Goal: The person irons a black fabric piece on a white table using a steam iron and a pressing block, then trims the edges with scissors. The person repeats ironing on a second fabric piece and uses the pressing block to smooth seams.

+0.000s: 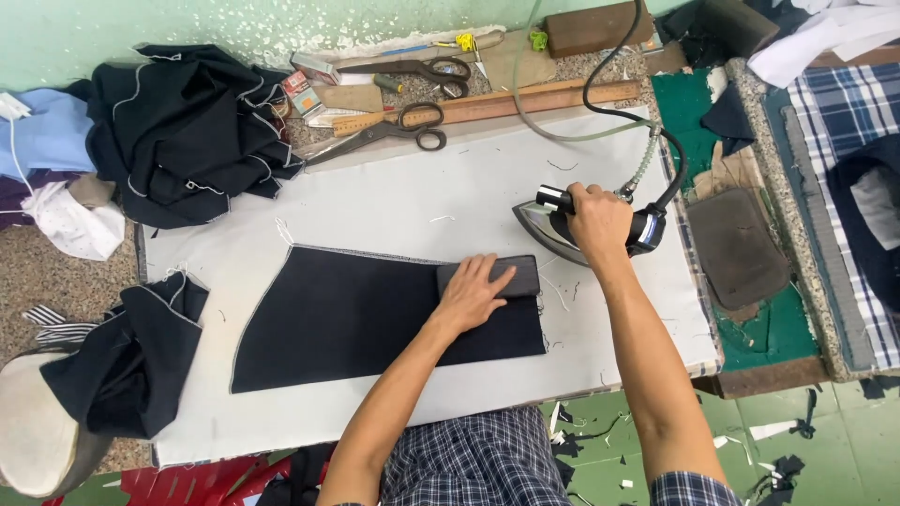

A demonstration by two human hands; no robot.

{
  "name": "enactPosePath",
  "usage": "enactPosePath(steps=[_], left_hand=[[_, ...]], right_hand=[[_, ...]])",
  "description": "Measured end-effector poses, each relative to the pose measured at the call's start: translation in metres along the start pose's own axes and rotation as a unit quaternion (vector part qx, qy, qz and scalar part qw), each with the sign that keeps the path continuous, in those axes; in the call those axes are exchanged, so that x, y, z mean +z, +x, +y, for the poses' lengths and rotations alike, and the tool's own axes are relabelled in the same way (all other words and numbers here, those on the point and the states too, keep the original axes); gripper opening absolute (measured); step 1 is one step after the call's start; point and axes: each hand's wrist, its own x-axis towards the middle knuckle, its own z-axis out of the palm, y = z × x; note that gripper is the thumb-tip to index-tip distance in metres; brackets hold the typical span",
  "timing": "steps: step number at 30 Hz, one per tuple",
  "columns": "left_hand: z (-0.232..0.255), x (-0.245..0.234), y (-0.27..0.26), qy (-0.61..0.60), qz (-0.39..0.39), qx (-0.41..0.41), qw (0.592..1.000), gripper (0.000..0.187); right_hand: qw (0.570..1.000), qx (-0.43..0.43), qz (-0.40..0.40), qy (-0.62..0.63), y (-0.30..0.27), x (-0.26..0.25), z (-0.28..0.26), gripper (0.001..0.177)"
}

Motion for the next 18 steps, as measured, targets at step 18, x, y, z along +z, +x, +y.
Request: enactPosePath(steps=[18], left_hand=[[-0.120,-0.033,0.044,0.030,0.038,-0.175,0.983,0.066]], right_hand=[[0.997,0.064,-0.004,-0.044,0.062,0.038,0.016,0.026]])
